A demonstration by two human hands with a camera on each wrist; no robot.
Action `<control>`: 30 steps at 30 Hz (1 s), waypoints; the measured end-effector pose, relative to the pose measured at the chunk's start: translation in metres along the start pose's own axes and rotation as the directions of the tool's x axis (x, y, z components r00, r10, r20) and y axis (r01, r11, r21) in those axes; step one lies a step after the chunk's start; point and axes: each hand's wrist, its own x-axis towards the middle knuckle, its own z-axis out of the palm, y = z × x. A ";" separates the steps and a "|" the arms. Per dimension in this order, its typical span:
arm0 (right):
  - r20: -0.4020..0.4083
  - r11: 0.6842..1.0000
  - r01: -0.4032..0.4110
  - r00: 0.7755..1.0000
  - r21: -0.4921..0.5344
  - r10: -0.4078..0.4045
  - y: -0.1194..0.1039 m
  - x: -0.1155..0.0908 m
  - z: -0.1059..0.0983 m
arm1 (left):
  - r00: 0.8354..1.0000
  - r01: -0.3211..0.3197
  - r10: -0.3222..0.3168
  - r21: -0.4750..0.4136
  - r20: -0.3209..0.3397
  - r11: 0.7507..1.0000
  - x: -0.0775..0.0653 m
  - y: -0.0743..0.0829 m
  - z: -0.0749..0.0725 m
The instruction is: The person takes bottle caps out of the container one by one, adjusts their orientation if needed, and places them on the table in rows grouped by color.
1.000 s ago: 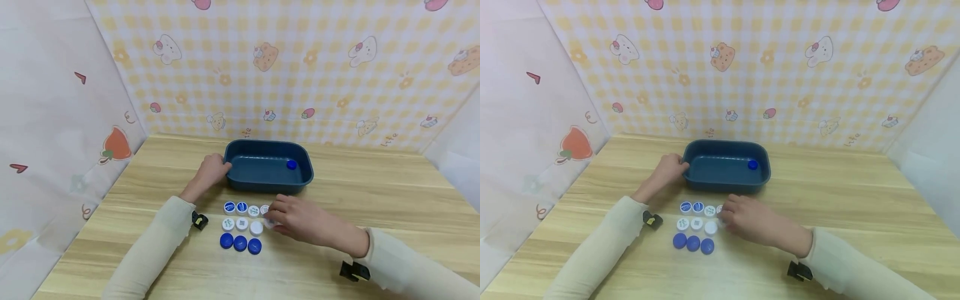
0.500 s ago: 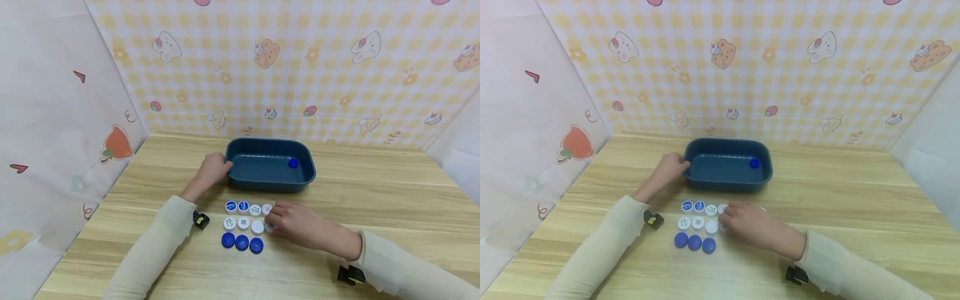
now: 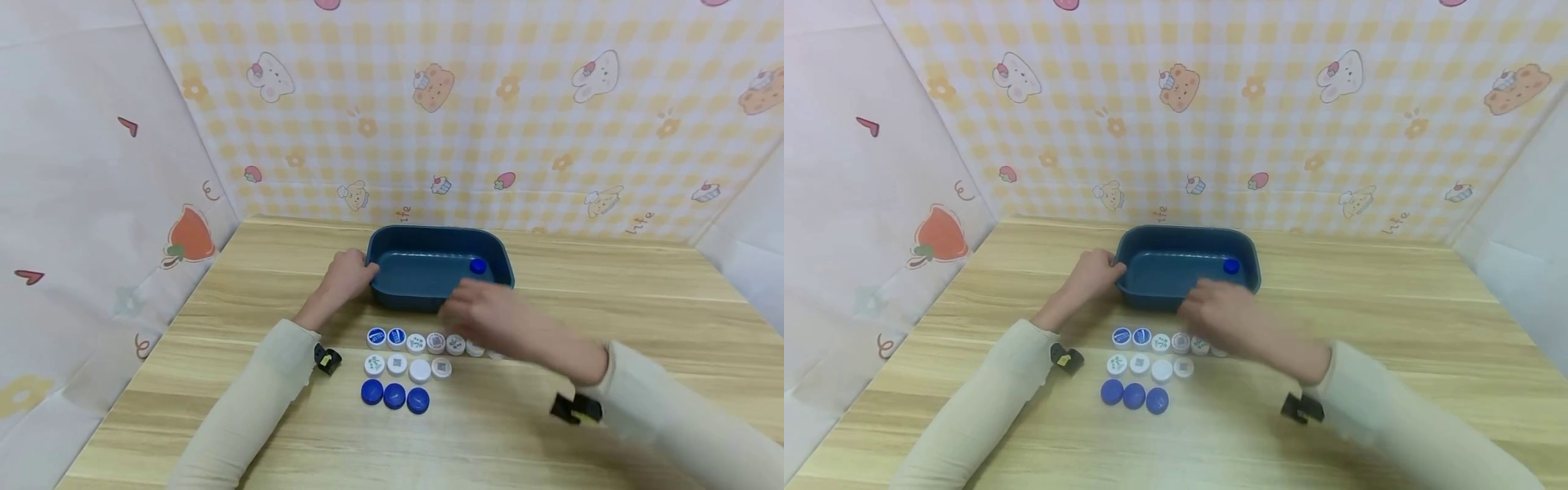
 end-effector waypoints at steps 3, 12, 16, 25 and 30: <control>0.062 0.989 -0.148 0.987 -0.003 0.148 0.034 0.015 -0.008 | 1.000 0.010 -0.010 0.004 0.004 1.000 0.001 -0.001 -0.001; 0.352 0.917 -0.350 0.848 -0.190 0.397 0.107 0.036 0.022 | 1.000 0.003 -0.003 -0.002 0.010 1.000 0.000 -0.002 -0.001; 0.350 0.903 -0.375 0.833 -0.211 0.428 0.118 0.035 0.033 | 1.000 -0.007 0.008 -0.016 0.007 1.000 0.001 -0.001 -0.002; 0.309 0.879 -0.408 0.827 -0.248 0.471 0.120 0.031 0.035 | 1.000 -0.021 0.021 -0.010 0.006 1.000 0.003 -0.001 -0.001; 0.301 0.877 -0.410 0.828 -0.251 0.473 0.120 0.028 0.039 | 1.000 -0.021 0.021 -0.014 0.004 1.000 0.003 -0.003 0.000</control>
